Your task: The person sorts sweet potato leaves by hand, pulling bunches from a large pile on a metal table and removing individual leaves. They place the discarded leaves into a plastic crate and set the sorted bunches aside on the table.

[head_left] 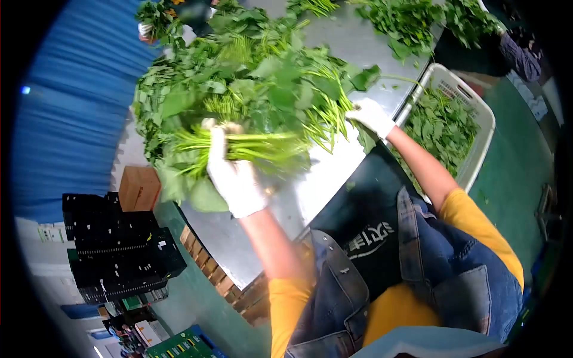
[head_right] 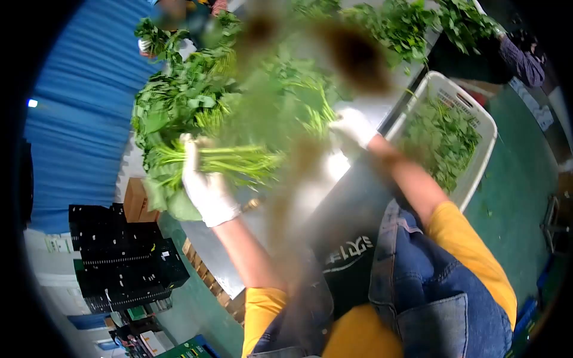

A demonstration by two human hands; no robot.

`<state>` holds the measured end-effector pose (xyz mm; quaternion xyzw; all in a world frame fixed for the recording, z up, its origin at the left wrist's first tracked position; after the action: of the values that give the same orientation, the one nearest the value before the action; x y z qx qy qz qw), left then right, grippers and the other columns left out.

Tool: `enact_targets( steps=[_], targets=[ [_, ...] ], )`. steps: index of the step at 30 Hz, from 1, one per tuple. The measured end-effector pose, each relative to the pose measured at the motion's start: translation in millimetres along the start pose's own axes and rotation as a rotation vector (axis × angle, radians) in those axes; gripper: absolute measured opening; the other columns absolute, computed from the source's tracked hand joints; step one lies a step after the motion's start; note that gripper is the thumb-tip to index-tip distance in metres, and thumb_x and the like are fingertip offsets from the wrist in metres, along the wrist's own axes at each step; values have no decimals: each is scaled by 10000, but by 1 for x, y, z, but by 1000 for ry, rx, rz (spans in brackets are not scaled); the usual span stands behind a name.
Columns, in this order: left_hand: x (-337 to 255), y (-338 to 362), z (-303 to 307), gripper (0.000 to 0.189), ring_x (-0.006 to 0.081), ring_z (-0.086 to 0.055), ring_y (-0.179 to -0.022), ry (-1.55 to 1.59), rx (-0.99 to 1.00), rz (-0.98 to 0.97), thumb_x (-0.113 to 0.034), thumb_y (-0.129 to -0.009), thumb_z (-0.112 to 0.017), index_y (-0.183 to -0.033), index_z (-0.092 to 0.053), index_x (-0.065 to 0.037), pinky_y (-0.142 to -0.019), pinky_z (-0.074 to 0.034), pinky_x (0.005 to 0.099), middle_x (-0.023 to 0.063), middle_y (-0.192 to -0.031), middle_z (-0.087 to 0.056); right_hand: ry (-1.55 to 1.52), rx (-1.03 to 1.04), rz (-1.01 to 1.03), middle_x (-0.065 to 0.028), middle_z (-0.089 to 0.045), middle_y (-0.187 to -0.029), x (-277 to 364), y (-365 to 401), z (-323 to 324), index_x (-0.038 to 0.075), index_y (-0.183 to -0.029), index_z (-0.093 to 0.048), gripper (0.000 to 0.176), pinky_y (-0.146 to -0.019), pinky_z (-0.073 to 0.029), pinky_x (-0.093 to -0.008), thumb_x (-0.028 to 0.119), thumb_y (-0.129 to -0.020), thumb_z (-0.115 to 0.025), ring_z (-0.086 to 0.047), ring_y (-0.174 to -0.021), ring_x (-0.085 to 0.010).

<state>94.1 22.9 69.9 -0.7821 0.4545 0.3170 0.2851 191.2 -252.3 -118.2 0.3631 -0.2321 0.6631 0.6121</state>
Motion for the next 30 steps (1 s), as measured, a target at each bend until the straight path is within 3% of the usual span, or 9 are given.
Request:
enact_targets(
  steps=[4, 6, 12, 14, 18, 20, 22, 25, 30],
  targets=[
    [-33, 3, 4, 295, 154, -496, -789, 160, 9, -48, -126, -964, -504, -1228, -490, 7, -804, -465, 299, 59, -828, -526, -665, -469, 161, -104, -604, -756, 9, 16, 25, -4, -790, -634, 153, -632, -471, -327, 122, -724, -690, -585, -719, -176],
    [-6, 6, 36, 288, 162, -485, -772, 614, 20, 253, -139, -964, -495, -1210, -489, 10, -781, -453, 314, 53, -823, -520, -481, -493, 226, -115, -600, -823, 11, 13, 39, -22, -824, -640, 158, -683, -461, -309, 99, -734, -685, -584, -778, -194],
    [95, 47, 77, 196, 199, -530, -773, 212, -268, 376, -243, -972, -457, -1004, -520, -60, -749, -449, 325, 39, -743, -514, -320, -848, 469, -136, -641, -950, 32, 11, 45, 2, -864, -676, 111, -817, -460, -342, 76, -794, -632, -595, -897, -289],
    [79, 61, 41, 187, 203, -538, -787, -10, -240, 286, -247, -965, -480, -984, -517, -65, -765, -454, 325, 41, -741, -513, 69, -562, 404, -112, -658, -1004, 27, -3, 36, 53, -917, -698, 210, -872, -450, -355, 202, -777, -648, -567, -1005, -273],
    [61, 69, 25, 191, 196, -553, -821, 16, -350, 296, -226, -958, -502, -1017, -531, -46, -795, -459, 300, 53, -780, -543, 66, -565, 673, -81, -663, -954, 41, 0, 56, 37, -927, -696, 204, -824, -464, -311, 158, -768, -654, -591, -931, -206],
    [92, 50, 80, 229, 188, -560, -831, -55, -231, 234, -211, -950, -525, -1086, -545, -28, -793, -462, 297, 74, -856, -574, -761, -350, 358, 5, -640, -934, 51, 7, 69, 9, -1011, -675, 204, -794, -447, -236, 105, -837, -629, -552, -836, -83],
    [100, 43, 94, 258, 188, -574, -861, 124, -236, 404, -194, -942, -549, -1129, -553, -17, -817, -468, 307, 99, -931, -596, -1012, -318, 378, 3, -645, -951, 71, 22, 66, -9, -1041, -664, 235, -783, -451, -235, 117, -845, -633, -558, -833, -85],
    [94, 31, 81, 265, 190, -591, -886, 93, -196, 453, -164, -935, -566, -1137, -547, 5, -840, -472, 308, 119, -1005, -618, -949, -229, 288, -14, -656, -954, 101, 42, 56, -23, -1050, -657, 228, -792, -449, -235, 80, -849, -627, -562, -870, -81],
    [96, 7, 47, 287, 157, -600, -849, 45, -37, 421, -79, -903, -595, -1159, -519, 25, -760, -487, 261, 129, -1024, -646, -745, -384, 611, -49, -640, -825, 125, 59, 43, 28, -995, -678, 190, -741, -461, -257, 55, -809, -653, -601, -769, -170]
  ],
)
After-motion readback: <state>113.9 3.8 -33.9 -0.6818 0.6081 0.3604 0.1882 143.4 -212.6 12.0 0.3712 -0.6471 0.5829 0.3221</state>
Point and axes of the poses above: each hand's wrist, its own y-axis away from the middle knuckle, its own z-axis out of the back of the hand, x = y × z, the point moved 5 cm from there along -y, towards the middle knuckle
